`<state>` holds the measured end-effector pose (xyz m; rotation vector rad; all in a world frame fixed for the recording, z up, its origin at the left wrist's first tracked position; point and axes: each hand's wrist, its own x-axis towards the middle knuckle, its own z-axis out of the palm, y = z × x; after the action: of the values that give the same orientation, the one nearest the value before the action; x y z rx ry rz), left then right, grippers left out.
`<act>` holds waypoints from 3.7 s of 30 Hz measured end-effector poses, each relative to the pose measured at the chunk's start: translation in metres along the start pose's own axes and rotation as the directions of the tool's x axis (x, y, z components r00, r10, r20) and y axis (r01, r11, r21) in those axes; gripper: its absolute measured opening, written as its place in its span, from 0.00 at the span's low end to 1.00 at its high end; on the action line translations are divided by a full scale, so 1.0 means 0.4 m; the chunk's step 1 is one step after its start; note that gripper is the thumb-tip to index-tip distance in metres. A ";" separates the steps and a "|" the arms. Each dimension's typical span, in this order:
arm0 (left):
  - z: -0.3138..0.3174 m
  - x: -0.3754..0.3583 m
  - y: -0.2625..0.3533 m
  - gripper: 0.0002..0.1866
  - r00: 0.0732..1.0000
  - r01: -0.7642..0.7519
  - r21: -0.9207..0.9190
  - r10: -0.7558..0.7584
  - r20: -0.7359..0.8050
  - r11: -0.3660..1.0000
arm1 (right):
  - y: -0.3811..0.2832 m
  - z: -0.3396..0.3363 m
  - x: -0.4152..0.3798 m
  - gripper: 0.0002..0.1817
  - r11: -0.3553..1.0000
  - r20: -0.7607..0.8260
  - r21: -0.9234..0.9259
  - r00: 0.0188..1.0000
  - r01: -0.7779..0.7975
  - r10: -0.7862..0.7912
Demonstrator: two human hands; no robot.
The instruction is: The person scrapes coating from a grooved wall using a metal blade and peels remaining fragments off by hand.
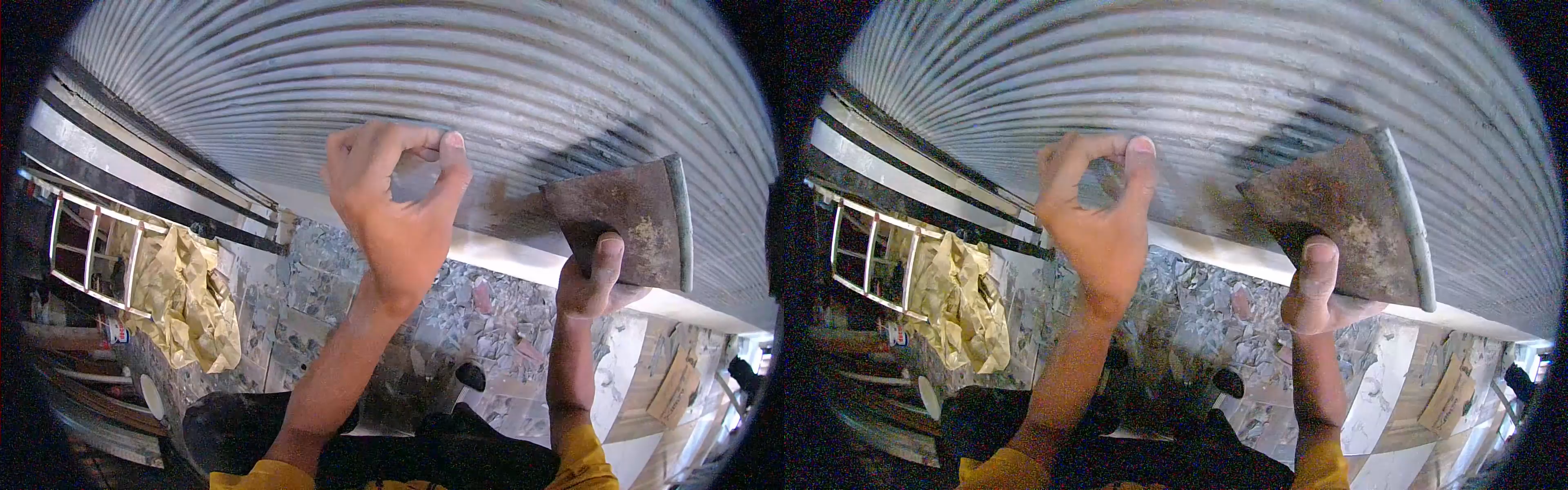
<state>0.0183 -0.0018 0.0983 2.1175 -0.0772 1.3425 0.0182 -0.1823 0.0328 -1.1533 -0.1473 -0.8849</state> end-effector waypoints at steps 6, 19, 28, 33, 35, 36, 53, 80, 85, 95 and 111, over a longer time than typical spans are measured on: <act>-0.002 -0.005 0.009 0.06 0.993 -0.121 -0.062 0.121 -0.009 0.991 | -0.021 -0.001 0.001 0.39 0.996 0.039 -0.056 0.997 -0.064 0.066; 0.031 -0.036 -0.022 0.09 1.000 0.013 -0.210 -0.016 -0.011 0.978 | -0.009 0.043 -0.006 0.35 0.999 -0.019 -0.050 1.000 0.014 -0.015; 0.016 -0.043 -0.005 0.08 0.994 -0.110 -0.267 0.112 -0.010 0.957 | -0.031 0.059 -0.010 0.42 0.998 -0.015 -0.061 1.000 -0.024 0.023; -0.009 -0.070 -0.029 0.08 0.993 -0.089 -0.276 0.108 0.054 0.957 | -0.003 0.063 -0.011 0.40 0.996 0.012 -0.073 0.998 0.056 -0.055; -0.007 -0.068 -0.035 0.08 0.992 -0.079 -0.278 0.104 0.077 0.957 | 0.006 0.065 -0.014 0.40 0.983 0.025 -0.177 0.999 0.044 -0.040; -0.004 -0.062 -0.035 0.08 0.997 -0.057 -0.291 0.071 0.039 0.955 | 0.007 0.071 -0.016 0.40 0.983 0.026 -0.180 0.999 0.046 -0.041; -0.001 -0.088 -0.053 0.24 0.987 -0.067 -0.163 0.089 0.130 0.984 | -0.059 0.121 -0.096 0.38 0.890 0.107 -0.183 0.891 -0.418 0.441; -0.030 0.042 0.039 0.07 0.958 0.197 0.009 -0.195 0.211 0.980 | -0.047 0.058 -0.057 0.41 0.964 0.016 0.060 0.966 -0.260 0.259; -0.021 0.045 0.042 0.06 0.993 0.002 -0.112 0.011 0.115 0.994 | -0.034 0.034 -0.041 0.36 0.979 0.023 0.079 0.982 -0.189 0.187; -0.049 -0.017 0.017 0.06 0.997 0.058 -0.279 -0.041 0.066 0.959 | -0.029 0.037 -0.030 0.32 0.995 -0.011 0.088 0.999 -0.041 0.042; 0.039 -0.112 0.085 0.27 0.995 0.004 -0.186 0.014 0.096 0.982 | -0.045 0.029 -0.023 0.30 0.996 -0.075 0.025 0.994 -0.081 0.083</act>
<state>-0.0032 -0.0494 0.0723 2.0234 -0.2395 1.1866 0.0039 -0.1699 0.0462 -1.0961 -0.0472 -0.8510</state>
